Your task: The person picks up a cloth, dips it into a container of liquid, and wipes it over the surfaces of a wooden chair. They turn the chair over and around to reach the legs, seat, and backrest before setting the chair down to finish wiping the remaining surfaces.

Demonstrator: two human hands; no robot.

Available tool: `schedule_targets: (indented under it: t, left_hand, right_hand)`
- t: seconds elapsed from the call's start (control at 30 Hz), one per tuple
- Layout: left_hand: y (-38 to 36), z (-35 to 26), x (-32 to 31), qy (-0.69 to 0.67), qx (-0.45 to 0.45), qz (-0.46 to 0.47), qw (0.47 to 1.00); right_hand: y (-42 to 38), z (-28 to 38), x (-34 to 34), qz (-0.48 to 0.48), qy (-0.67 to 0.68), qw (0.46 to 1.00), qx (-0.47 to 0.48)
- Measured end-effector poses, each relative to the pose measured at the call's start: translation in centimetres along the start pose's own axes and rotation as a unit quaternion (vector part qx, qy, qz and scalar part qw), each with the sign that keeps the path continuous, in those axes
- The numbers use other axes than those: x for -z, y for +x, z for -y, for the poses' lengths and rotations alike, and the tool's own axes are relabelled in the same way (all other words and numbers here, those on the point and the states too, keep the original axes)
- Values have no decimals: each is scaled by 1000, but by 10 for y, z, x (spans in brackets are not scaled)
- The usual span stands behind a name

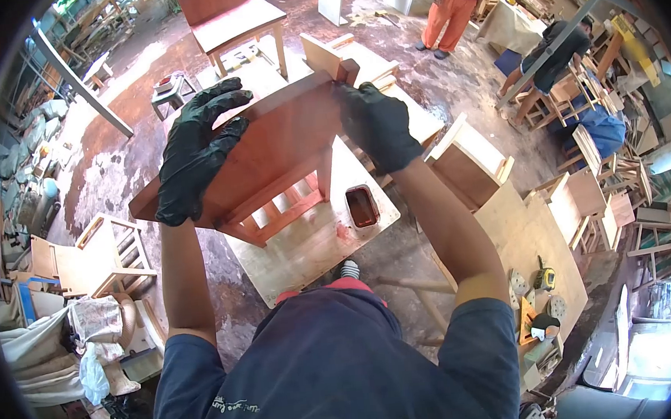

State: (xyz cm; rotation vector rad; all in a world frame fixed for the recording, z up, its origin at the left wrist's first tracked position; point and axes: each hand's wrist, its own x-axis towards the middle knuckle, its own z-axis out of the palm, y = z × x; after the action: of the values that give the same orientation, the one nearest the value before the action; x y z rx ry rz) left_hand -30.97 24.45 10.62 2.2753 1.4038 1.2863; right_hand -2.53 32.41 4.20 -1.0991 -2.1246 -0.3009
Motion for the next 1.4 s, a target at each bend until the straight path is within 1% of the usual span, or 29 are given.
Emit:
schedule_targets:
  t: [0.03, 0.13, 0.17, 0.27, 0.33, 0.37, 0.4, 0.43, 0.47, 0.5, 0.53, 0.57, 0.6, 0.63, 0.67, 0.7, 0.73, 0.77, 0.8, 0.87, 0.9, 1.0, 1.03, 1.13, 1.17, 1.2, 1.27, 1.37, 1.4]
  left_hand:
    - [0, 1, -1, -1, -7, -16, 1000]
    - [0, 5, -1, 15, -24, -2, 1000]
    - [1, 3, 0, 23, -24, 0, 999]
    - [1, -5, 0, 35, -8, 12, 999]
    - [2, -6, 1, 31, 14, 28, 999]
    - [3, -5, 1, 4, 19, 31, 999]
    - [3, -3, -1, -24, 26, 33, 999]
    - [3, -5, -2, -51, 34, 38, 997]
    - [3, -9, -2, -109, 63, 29, 992]
    - [4, -16, -2, -165, 92, 19, 982]
    - [8, -20, -2, -220, 118, 9, 968]
    - [13, -21, -1, -206, 99, 18, 973]
    - [23, -27, 1, -113, 54, 45, 991]
    - [35, -37, 4, -18, 11, 72, 997]
    - [45, -43, 3, 77, -29, 97, 992]
    - [57, -45, -5, 83, -73, 94, 989]
    - [69, -44, -15, 84, -98, 102, 986]
    - [83, -39, -26, 84, -122, 110, 983]
    - [96, -35, -37, 85, -148, 120, 978]
    - [124, -32, -58, 9, -114, 226, 968]
    - [137, -28, -65, -29, -97, 277, 955]
    - [165, -11, -79, 27, -71, 310, 948]
    - [170, -9, -77, 51, -54, 312, 947]
    - [178, 11, -78, 120, -39, 335, 934]
    - [179, 16, -79, 124, -71, 330, 933]
    - [178, 18, -82, 109, -42, 325, 938]
    - [182, 23, -80, 53, 25, 368, 928]
    - [179, 43, -90, -102, 122, 385, 909]
    - [179, 53, -97, -116, 134, 390, 904]
  right_hand:
    - [3, -1, -3, 19, -11, 1000, 11]
    - [9, 3, -10, 18, -18, 1000, 0]
    - [11, 6, -8, 74, 88, 986, -116]
    - [9, 3, 6, 107, 47, 991, -70]
    - [-7, 3, 16, 116, 91, 983, -111]
    - [-11, 2, 21, 121, 111, 979, -123]
    - [-14, 2, 23, 104, 251, 942, -197]
    - [-21, 3, 23, 85, 386, 879, -269]
    - [-26, 3, 25, 65, 511, 791, -331]
    - [-28, -1, 31, 32, 607, 736, -298]
    - [-29, 3, 39, 12, 612, 735, -293]
    - [-29, 7, 49, -9, 616, 734, -286]
    - [-27, 8, 53, -30, 621, 733, -278]
    - [-26, 6, 48, -44, 644, 694, -319]
    - [-26, 2, 47, -25, 653, 680, -333]
    - [-28, -4, 48, -4, 660, 666, -347]
    - [-27, -8, 47, 19, 667, 651, -362]
    - [-23, -5, 43, -37, 706, 603, -368]
    - [-19, -6, 42, -28, 705, 607, -366]
    - [-11, -9, 41, -19, 701, 616, -360]
    - [-7, -9, 41, -26, 714, 612, -338]
    - [4, -11, 42, -44, 714, 617, -329]
    - [6, -18, 33, -29, 702, 630, -331]
    - [-3, -16, 10, -50, 670, 684, -284]
    - [-6, -9, 3, -51, 624, 726, -286]
    - [-8, -1, 1, -76, 576, 768, -270]
    - [-15, 4, -13, -63, 439, 847, -294]
    - [-17, 6, -44, -129, 411, 854, -291]
    - [-16, 6, -44, -113, 383, 872, -284]
